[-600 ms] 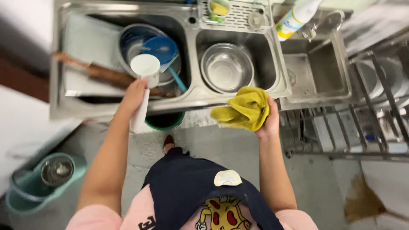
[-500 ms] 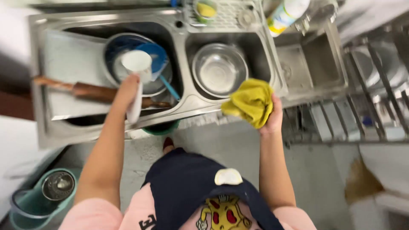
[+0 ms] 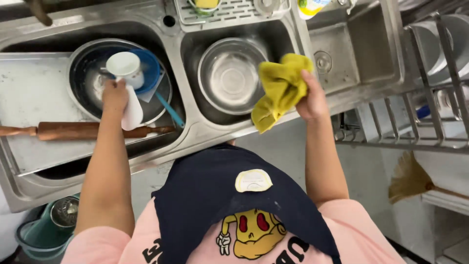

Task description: Cleaning a large white workbench and a digital scale using a cloth and sponge in a bakery.

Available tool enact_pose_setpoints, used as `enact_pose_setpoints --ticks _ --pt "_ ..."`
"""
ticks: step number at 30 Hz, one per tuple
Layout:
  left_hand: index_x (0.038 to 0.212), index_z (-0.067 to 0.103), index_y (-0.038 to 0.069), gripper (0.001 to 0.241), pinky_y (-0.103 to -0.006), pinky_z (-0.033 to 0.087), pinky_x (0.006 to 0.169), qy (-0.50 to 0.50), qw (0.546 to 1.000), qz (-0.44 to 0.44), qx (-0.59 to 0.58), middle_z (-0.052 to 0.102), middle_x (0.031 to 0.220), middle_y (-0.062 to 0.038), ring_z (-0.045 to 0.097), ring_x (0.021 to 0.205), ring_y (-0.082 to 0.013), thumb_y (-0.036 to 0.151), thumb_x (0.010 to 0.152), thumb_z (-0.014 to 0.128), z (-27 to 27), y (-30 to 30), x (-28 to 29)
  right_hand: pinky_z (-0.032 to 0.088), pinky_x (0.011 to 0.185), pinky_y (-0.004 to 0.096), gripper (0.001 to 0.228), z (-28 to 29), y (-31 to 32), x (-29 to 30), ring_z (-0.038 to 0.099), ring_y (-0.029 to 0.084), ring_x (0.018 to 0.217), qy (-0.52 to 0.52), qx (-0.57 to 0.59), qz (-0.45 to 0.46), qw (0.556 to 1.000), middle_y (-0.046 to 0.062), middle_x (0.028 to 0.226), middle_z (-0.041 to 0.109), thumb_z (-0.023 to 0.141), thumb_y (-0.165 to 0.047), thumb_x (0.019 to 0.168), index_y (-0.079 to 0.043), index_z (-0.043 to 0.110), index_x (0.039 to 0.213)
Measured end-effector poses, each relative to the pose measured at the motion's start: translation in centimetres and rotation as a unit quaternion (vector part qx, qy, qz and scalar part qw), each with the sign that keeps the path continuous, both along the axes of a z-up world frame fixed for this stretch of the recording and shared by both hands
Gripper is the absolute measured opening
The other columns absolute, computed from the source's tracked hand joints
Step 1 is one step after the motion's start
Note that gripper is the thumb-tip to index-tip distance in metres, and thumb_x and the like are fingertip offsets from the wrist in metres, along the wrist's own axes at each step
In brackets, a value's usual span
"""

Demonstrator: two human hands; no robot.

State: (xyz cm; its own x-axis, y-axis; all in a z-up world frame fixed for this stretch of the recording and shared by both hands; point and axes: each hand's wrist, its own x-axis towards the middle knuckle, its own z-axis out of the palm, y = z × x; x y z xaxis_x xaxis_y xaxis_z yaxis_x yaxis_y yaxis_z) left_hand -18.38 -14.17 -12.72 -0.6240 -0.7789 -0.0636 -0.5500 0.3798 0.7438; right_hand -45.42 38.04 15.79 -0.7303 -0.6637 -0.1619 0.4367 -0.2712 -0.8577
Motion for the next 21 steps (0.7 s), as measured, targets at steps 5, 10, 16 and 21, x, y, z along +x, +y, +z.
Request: enact_pose_setpoints --ticks 5,10,16,21 --pt "0.113 0.061 0.005 0.026 -0.0505 0.050 0.083 0.072 0.984 0.148 -0.073 0.071 0.103 -0.021 0.067 0.096 -0.0418 0.029 0.104 0.066 10.0 6.0 -3.4 0.043 0.088 0.034 0.033 -7.6 -4.3 -8.7 0.058 0.017 0.098 -0.038 0.118 0.099 0.987 0.004 0.110 0.066 0.062 -0.031 0.104 -0.005 0.063 0.124" --pt "0.111 0.064 0.007 0.021 -0.0448 0.051 0.080 0.078 0.979 0.188 -0.024 0.069 0.093 -0.018 0.066 0.085 -0.0319 0.028 0.107 0.064 13.8 10.1 -7.4 0.044 0.070 0.031 0.029 -15.1 -7.2 -14.2 0.049 0.007 0.075 0.247 0.396 0.189 0.864 -0.004 0.084 0.058 0.068 -0.030 0.107 -0.002 0.070 0.099" --pt "0.116 0.067 0.009 0.023 -0.0364 0.055 0.079 0.118 0.991 -0.018 0.053 0.075 0.099 -0.012 0.071 0.088 -0.0222 0.027 0.102 0.064 15.2 16.0 -14.2 0.057 0.085 0.027 0.027 -6.2 -11.8 -12.2 0.070 0.008 0.094 0.058 0.218 0.157 0.961 -0.001 0.103 0.074 0.061 -0.033 0.099 -0.010 0.070 0.112" --pt "0.126 0.065 0.007 0.050 -0.0374 0.058 0.082 0.133 0.917 -0.297 0.232 0.077 0.105 -0.012 0.074 0.092 -0.0232 0.037 0.088 0.076 11.9 19.9 -22.6 0.054 0.084 0.031 0.046 -4.8 -14.8 -14.8 0.069 0.016 0.095 0.273 0.301 0.247 0.880 0.005 0.108 0.074 0.048 -0.044 0.110 -0.006 0.070 0.123"
